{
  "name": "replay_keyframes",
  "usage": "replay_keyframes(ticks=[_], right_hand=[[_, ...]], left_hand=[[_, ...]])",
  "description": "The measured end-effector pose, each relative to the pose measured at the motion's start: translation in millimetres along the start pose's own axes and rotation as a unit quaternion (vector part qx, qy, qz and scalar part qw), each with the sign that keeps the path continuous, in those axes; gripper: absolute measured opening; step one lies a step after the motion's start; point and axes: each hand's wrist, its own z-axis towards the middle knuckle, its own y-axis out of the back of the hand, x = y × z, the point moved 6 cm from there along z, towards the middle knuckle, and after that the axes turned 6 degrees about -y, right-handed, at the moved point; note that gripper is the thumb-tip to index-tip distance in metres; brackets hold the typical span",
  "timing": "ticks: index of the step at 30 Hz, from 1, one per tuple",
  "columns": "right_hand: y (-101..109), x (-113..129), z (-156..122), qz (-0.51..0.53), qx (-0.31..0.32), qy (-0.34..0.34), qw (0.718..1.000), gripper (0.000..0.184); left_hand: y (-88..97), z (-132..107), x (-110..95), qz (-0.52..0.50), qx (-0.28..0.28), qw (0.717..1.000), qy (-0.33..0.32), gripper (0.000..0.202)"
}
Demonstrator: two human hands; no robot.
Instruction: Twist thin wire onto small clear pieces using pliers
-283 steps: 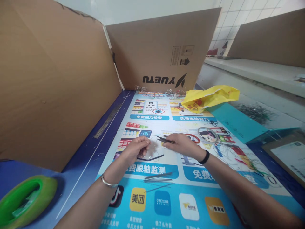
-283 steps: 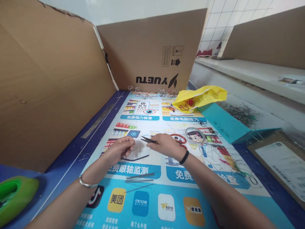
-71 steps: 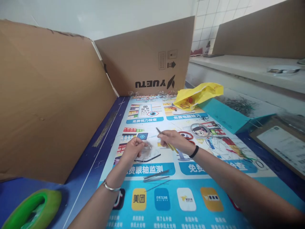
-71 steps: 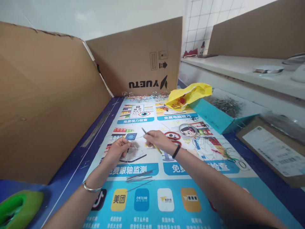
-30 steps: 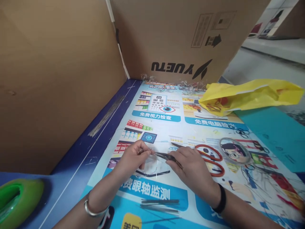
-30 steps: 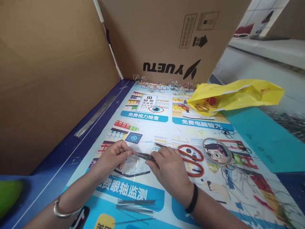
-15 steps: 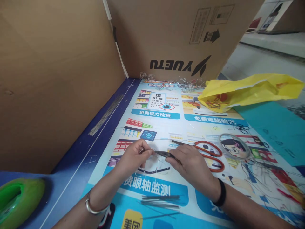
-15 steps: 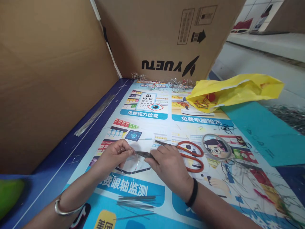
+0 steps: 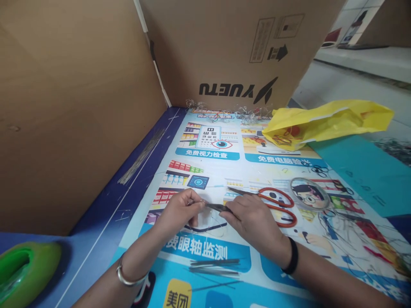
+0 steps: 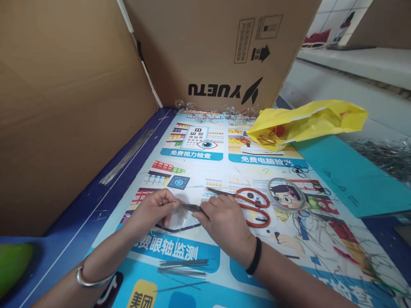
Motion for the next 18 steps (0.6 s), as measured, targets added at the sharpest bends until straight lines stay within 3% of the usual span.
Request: replay_keyframes(ticks=[5,18], right_hand=[[-2.1,-3.7,-0.8,0.009,0.011,-0.020,1.000,0.032],[1.2,-4.4,-0.8,0.006,0.000,-0.029,1.000,0.035]], left_hand=[[0.1,-0.4,-3.4,-0.003,0.005,1.000,-0.001,0.019],[3.2,-2.0,-3.5,0.105,0.005,0.994,-0.010,0.021]])
